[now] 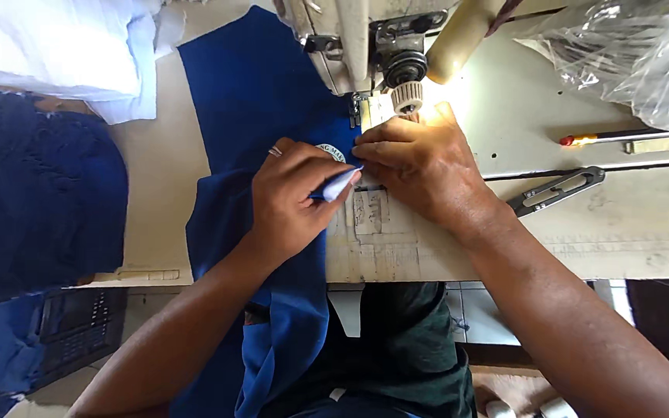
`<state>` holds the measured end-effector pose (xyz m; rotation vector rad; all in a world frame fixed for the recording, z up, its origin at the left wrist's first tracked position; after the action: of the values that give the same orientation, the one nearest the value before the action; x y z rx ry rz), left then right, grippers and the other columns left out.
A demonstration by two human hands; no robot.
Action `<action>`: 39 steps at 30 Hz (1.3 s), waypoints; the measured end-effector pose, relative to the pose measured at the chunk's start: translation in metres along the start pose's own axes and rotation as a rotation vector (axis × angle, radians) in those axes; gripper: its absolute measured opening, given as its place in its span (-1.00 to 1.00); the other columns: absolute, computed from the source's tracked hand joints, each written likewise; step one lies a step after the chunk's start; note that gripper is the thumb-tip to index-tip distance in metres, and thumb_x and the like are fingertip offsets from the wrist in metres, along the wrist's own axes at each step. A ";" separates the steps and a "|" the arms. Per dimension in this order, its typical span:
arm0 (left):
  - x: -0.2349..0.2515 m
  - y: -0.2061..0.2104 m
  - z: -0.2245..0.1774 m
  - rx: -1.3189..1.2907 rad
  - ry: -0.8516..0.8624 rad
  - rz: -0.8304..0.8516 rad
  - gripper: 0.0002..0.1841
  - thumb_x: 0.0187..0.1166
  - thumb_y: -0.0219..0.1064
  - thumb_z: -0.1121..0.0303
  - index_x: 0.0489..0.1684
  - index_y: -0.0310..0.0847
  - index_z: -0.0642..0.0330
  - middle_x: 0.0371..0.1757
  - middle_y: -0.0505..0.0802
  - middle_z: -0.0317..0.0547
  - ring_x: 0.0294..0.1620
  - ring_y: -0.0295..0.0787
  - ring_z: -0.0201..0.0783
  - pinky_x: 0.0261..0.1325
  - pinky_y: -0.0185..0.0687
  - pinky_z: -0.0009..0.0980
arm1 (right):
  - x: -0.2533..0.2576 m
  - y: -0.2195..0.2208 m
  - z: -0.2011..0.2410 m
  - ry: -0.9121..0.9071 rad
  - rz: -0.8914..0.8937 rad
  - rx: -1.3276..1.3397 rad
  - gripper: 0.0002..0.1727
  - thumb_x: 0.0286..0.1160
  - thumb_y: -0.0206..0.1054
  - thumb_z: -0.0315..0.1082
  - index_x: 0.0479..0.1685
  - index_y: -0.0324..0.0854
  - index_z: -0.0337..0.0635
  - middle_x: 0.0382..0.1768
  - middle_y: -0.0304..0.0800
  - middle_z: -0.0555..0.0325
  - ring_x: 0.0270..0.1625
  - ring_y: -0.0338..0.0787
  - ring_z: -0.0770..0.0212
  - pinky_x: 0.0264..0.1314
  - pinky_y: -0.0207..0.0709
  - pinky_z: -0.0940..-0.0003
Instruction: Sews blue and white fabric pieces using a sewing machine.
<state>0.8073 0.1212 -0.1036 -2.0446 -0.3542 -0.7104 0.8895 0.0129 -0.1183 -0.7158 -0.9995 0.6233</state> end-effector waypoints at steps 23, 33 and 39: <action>0.016 0.033 0.008 0.227 0.027 0.141 -0.78 0.60 0.40 0.32 0.07 0.90 0.13 0.09 0.89 0.00 0.28 0.76 -0.03 0.29 0.64 -0.25 | -0.002 -0.018 -0.022 0.180 -0.162 -0.090 -0.73 0.57 0.25 -0.39 -0.05 0.91 -0.05 -0.06 0.89 0.07 0.03 0.74 0.02 0.03 0.44 0.13; 0.017 0.030 0.009 0.179 0.027 0.088 -0.84 0.55 0.46 0.36 -0.09 0.91 0.17 0.04 0.91 -0.01 0.27 0.79 -0.08 0.35 0.64 -0.26 | 0.000 -0.003 -0.018 0.140 -0.025 -0.102 -0.72 0.60 0.23 -0.24 -0.07 0.93 0.14 0.05 0.85 0.11 0.07 0.64 -0.01 0.10 0.28 0.02; 0.017 0.031 0.009 0.179 0.022 0.099 -0.84 0.56 0.44 0.35 -0.09 0.91 0.17 0.05 0.91 0.00 0.28 0.79 -0.07 0.35 0.64 -0.26 | 0.000 -0.006 -0.020 0.171 -0.057 -0.099 -0.73 0.59 0.23 -0.31 -0.11 0.92 0.07 0.02 0.86 0.13 0.06 0.66 0.02 0.09 0.31 0.04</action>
<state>0.8395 0.1119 -0.1175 -1.8707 -0.2914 -0.6177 0.9083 0.0046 -0.1212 -0.8119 -0.8934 0.4574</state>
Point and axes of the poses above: each hand's wrist, its own x-axis towards the middle knuckle, its own y-axis out of the palm, z = x × y, the point moved 10 cm from there along x, towards the middle knuckle
